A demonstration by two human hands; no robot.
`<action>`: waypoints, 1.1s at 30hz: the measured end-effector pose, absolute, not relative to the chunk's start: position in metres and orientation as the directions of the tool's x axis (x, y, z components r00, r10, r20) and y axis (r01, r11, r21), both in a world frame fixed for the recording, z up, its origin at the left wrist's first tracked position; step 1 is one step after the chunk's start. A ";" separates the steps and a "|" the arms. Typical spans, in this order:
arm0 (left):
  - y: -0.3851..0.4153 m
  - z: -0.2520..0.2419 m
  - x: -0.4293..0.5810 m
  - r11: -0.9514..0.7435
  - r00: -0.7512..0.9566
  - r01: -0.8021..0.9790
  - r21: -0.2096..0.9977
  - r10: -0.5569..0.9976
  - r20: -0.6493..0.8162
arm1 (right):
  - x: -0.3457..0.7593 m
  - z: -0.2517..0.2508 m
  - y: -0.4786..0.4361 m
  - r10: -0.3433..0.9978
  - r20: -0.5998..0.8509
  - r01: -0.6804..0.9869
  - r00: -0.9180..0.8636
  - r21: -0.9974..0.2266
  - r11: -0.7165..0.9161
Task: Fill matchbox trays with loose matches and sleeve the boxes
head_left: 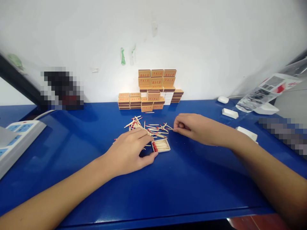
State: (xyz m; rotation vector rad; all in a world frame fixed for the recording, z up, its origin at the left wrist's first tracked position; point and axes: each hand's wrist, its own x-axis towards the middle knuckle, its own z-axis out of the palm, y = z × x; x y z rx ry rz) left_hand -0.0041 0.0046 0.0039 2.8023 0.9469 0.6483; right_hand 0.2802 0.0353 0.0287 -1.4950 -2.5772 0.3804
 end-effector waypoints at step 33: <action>0.008 0.004 -0.006 -0.791 0.710 0.551 0.266 0.612 0.348 | 0.299 0.035 0.088 0.996 0.084 0.724 -0.006 -0.687 0.063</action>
